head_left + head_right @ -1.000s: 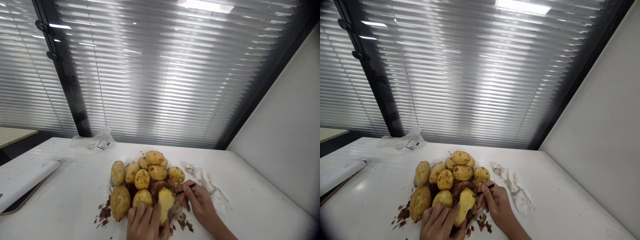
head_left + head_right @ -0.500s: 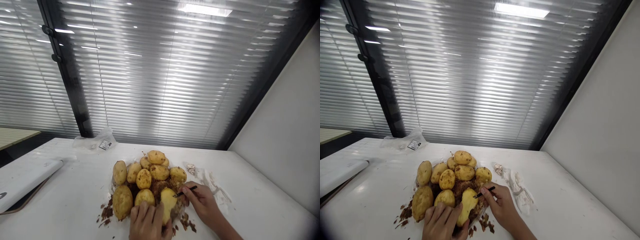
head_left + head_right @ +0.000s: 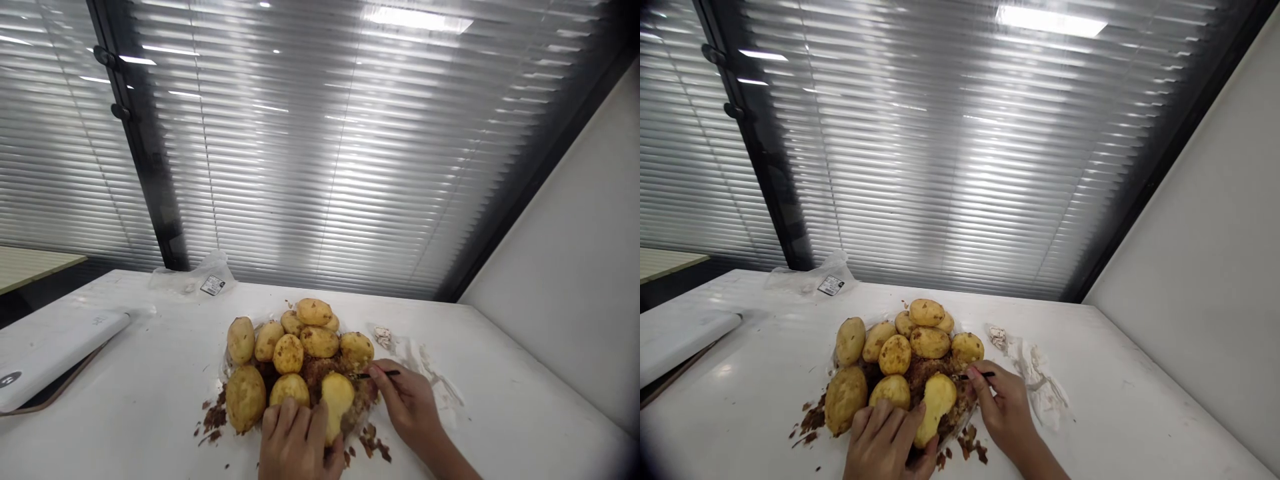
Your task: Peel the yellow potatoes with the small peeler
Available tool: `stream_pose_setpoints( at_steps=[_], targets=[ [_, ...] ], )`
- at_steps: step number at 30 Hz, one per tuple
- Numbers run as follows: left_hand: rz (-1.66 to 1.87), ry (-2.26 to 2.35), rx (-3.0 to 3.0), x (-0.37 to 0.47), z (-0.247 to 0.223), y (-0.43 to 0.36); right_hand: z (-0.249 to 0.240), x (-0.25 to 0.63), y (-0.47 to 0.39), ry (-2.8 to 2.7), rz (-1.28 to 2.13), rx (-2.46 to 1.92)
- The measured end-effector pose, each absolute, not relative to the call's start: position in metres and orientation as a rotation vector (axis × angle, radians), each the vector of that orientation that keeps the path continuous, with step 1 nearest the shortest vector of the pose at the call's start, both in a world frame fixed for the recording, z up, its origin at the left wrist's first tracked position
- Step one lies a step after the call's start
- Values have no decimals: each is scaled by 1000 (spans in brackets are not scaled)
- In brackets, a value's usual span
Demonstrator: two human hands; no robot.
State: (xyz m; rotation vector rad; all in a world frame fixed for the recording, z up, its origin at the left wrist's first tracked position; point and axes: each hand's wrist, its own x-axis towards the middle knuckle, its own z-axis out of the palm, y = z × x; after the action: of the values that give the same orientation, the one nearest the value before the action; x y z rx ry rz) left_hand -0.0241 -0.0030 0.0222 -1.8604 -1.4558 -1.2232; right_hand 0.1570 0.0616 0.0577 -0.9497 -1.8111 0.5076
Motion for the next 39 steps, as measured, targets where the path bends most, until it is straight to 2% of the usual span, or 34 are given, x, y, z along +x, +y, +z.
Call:
stream_pose_setpoints(
  at_steps=[6,17,21,25,29,33,36,39],
  targets=[
    [-1338,-1449,-1763,-19,15,1,52,159,65,-1772,491,-908],
    [-1262,-1452,-1854,-23,28,-5,53,158,64,-1691,801,-968],
    [-1248,-1479,-1896,-22,24,-5,54,157,63,-1700,705,-996],
    [-1263,-1476,-1879,-20,19,-3,53,158,64,-1674,815,-964],
    [-1368,-1475,-1791,-18,17,-2,53,158,64,-1707,719,-995],
    [-1245,-1485,-1903,-20,16,-3,53,159,66,-1718,785,-978],
    [-1309,-1488,-1838,-21,17,-4,54,161,68,-1762,716,-973],
    [-1298,-1471,-1850,-20,18,-3,54,162,69,-1753,805,-947]
  ],
)
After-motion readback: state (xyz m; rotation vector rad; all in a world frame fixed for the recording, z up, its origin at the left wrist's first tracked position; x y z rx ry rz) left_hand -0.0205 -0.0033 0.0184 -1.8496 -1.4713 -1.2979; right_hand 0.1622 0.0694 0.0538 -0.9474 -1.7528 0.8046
